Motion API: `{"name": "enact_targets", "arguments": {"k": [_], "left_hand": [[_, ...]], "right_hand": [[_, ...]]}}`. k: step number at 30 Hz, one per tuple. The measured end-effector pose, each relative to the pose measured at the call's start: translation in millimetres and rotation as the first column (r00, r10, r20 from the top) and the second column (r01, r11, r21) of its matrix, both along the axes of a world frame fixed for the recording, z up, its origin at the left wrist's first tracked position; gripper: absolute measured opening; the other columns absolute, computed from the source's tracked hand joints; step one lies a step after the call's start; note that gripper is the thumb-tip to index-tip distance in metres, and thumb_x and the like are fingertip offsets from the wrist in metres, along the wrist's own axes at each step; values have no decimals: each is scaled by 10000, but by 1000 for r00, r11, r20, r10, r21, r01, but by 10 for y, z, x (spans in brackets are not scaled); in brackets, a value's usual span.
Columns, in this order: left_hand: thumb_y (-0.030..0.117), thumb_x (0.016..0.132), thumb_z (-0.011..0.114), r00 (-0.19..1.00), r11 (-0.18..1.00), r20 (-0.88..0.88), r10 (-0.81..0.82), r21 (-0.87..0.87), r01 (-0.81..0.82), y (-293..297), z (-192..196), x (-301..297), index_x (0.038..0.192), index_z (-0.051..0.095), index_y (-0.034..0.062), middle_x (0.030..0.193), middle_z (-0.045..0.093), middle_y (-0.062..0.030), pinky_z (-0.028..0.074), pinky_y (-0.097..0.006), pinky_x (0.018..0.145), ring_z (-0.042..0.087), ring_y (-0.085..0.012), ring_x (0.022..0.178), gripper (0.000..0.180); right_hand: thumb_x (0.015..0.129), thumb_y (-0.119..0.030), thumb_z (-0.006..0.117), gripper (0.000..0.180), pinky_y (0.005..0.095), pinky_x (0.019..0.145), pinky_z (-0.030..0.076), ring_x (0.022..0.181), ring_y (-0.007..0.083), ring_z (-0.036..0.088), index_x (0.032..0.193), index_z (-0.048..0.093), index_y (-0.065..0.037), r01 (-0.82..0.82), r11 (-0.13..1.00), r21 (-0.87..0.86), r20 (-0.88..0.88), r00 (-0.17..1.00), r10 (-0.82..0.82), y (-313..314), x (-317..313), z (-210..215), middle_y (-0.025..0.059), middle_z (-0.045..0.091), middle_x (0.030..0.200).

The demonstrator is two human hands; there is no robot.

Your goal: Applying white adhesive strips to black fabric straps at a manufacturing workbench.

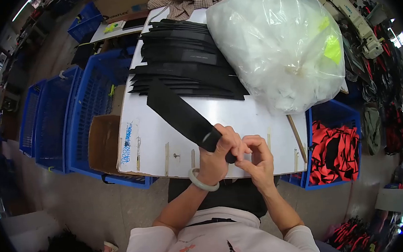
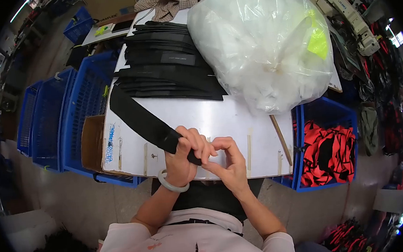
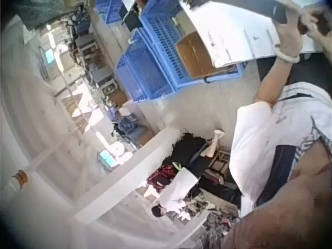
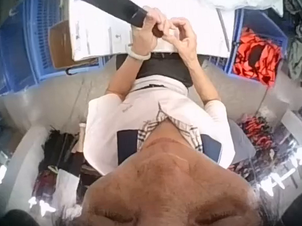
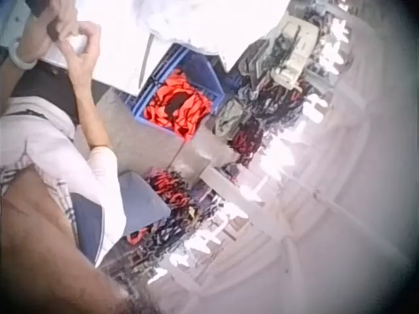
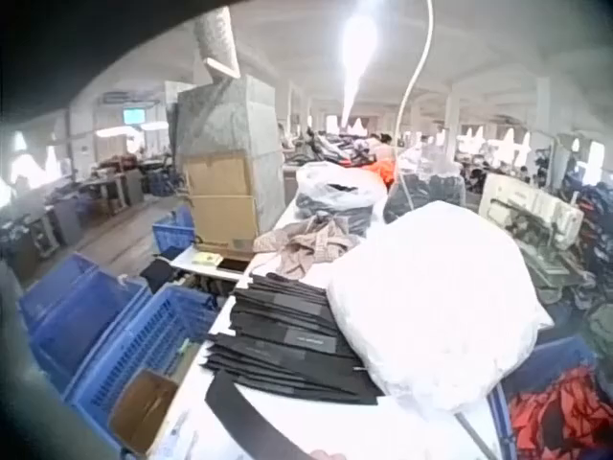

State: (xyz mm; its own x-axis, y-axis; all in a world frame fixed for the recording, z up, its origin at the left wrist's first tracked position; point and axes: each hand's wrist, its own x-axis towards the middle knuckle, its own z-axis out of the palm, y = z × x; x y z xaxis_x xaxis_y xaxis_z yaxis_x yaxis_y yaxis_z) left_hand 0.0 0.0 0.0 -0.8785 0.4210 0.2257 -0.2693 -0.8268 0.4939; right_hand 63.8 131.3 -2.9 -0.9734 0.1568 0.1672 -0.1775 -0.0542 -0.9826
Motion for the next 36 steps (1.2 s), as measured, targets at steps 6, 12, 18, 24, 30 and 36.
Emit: {"name": "enact_targets", "arguments": {"k": [6, 12, 18, 24, 30, 36], "left_hand": [[461, 921, 577, 937, 890, -339, 84, -397, -224, -25, 190, 90, 1002, 574, -20, 873, 639, -127, 464, -466, 953, 622, -224, 883, 488], [345, 1008, 453, 958, 807, -271, 93, -543, -232, -142, 215, 96, 1124, 589, -78, 939, 677, -168, 404, -450, 1036, 653, -257, 957, 460], [285, 1024, 445, 984, 845, 97, 147, -529, -74, -65, 195, 120, 1245, 503, -127, 1117, 652, -214, 453, -329, 978, 627, -220, 1032, 471], [94, 806, 711, 636, 435, -736, -232, -663, -609, -163, -65, 460, 1055, 651, 14, 1093, 654, -143, 471, -413, 914, 615, -318, 1033, 269], [239, 756, 750, 363, 164, -568, -739, -673, -721, 70, -301, 425, 1415, 410, 92, 1510, 314, -149, 174, -534, 1137, 245, -370, 1415, 755], [210, 726, 772, 322, 200, -558, -765, -680, -705, 180, -311, 478, 1411, 410, 80, 1496, 338, -139, 180, -526, 1140, 252, -364, 1413, 786]], "right_hand": [[699, -55, 801, 301, 295, 850, 398, 925, 153, 523, 925, 603, -43, -1, 1000, -25, 95, 995, 3, -27, -4, 28, 43, 589, 931], [729, -48, 768, 154, 310, 704, 376, 731, 164, 481, 765, 620, -26, -56, 992, 116, 91, 995, 46, 94, 131, 8, 26, 562, 711], [682, -80, 781, 163, 342, 602, 378, 650, 242, 523, 780, 658, -39, 352, 675, 648, -367, 921, -128, 269, -5, 138, 58, 566, 694], [681, -99, 759, 238, 360, 700, 406, 775, 217, 564, 906, 686, -66, 454, 355, 817, -475, 880, -34, 652, 139, -275, 39, 604, 855], [759, -213, 741, 369, 428, 953, 376, 1148, 252, 526, 1109, 667, -123, 243, 280, 929, -218, 969, -116, 882, 682, -345, 74, 593, 1204], [776, -275, 734, 422, 468, 1055, 302, 1247, 245, 468, 1175, 653, -164, 238, 261, 936, -172, 952, -252, 1027, 1059, -470, 52, 559, 1305]]}}
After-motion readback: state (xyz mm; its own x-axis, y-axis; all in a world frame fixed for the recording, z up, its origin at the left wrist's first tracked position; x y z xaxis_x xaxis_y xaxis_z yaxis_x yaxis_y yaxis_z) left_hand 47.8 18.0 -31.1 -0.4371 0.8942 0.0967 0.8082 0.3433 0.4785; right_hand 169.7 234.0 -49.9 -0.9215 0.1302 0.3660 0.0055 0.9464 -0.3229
